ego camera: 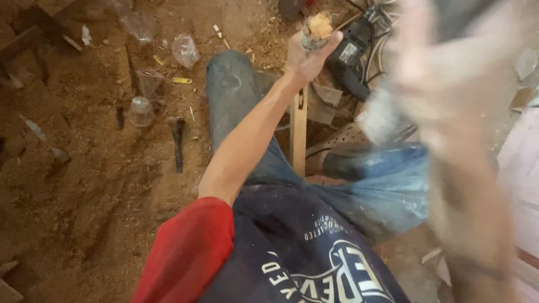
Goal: The person carves a small wooden dowel using a hand axe and a power sander. They repeatedly strike the dowel with the axe to shape it, then smooth the surface with the sander, alternating between the two tools.
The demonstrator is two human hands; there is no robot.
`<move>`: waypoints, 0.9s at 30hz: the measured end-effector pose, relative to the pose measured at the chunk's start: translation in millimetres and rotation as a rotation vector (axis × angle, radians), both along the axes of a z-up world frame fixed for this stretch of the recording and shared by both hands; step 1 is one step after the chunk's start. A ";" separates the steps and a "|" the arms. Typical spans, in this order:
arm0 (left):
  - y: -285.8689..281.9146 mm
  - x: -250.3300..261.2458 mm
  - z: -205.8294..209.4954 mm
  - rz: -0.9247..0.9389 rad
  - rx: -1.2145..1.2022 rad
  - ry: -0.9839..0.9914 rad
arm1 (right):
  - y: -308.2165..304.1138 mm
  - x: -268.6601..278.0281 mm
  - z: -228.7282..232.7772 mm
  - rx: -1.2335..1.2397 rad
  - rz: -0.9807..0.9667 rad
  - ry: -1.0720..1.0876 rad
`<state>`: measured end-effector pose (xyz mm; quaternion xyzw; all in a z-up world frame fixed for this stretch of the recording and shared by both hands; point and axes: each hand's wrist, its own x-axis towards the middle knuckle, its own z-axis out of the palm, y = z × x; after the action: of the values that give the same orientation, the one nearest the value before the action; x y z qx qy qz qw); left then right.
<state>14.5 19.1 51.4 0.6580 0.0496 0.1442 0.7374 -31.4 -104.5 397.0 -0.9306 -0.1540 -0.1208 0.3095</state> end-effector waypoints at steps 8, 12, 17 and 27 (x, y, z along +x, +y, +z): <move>9.8 23.2 -14.1 -0.065 -0.023 -0.096 | 18.4 16.9 -55.6 -0.241 -0.063 1.010; -1.5 10.1 -2.5 -0.102 0.065 0.219 | -15.7 10.7 31.0 0.165 0.141 0.249; 2.0 -5.4 21.6 -0.073 0.139 0.217 | 11.5 16.6 -40.1 -0.131 0.071 0.352; -4.9 -10.0 33.6 -0.066 0.171 0.339 | -53.5 4.7 -30.9 -0.067 0.082 0.336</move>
<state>4.4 14.2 85.0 0.7343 0.1390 0.0108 0.6643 -26.7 -158.0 366.1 -0.9405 -0.1417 0.0542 0.3041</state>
